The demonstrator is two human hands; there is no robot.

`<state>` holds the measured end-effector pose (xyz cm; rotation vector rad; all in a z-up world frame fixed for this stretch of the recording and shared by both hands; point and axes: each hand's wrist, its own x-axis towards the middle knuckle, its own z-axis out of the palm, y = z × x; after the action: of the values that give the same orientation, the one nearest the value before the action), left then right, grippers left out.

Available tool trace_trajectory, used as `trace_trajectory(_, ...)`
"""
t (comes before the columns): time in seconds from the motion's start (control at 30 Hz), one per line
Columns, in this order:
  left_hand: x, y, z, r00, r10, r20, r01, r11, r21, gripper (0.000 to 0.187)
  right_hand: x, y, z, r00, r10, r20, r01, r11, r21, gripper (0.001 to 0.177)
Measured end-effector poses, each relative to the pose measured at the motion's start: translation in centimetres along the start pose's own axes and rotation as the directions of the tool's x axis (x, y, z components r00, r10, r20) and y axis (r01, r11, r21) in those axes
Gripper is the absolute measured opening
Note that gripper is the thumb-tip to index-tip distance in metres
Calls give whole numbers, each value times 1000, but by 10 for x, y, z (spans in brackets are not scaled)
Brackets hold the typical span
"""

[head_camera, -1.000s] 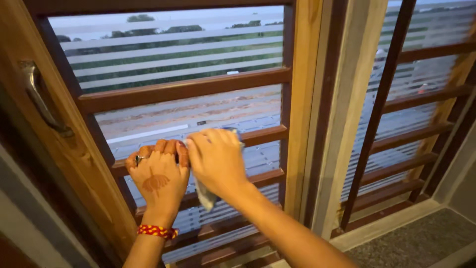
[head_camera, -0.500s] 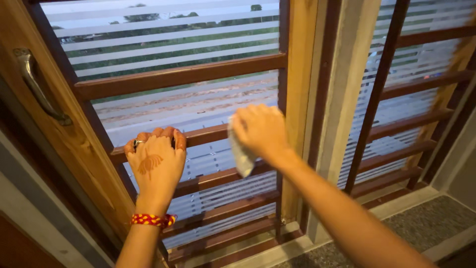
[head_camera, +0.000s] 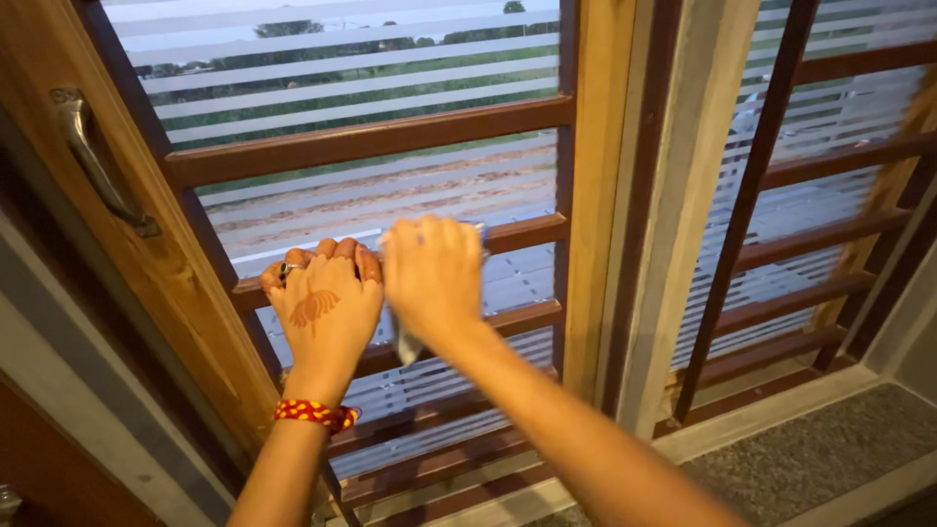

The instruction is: The person wipes the glass panes and wooden frame of a door using a cloth. They move the cloth along the slats and the handle area by hand.

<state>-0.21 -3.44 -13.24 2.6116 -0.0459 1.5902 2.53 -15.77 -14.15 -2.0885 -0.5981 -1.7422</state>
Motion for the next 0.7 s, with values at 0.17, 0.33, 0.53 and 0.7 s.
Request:
trace_trajectory(0.17, -1, -8, -7, 995, 96, -25, -96, 995, 7, 31, 2, 15, -12, 994, -80, -70, 91, 982, 168, 16)
trace_trajectory(0.33, -1, -6, -9, 996, 81, 31, -83, 995, 47, 33, 8, 60, -23, 975, -202, 95, 193, 977, 95, 18)
trace_trajectory(0.53, -1, -4, -10, 997, 70, 14, -70, 996, 52, 35, 30, 94, -33, 853, 113, 509, -92, 994, -65, 41)
trace_trajectory(0.7, -1, -1, -5, 999, 36, 7, -37, 999, 16, 33, 61, 110, -18, 610, 236, 757, -154, 972, -178, 50)
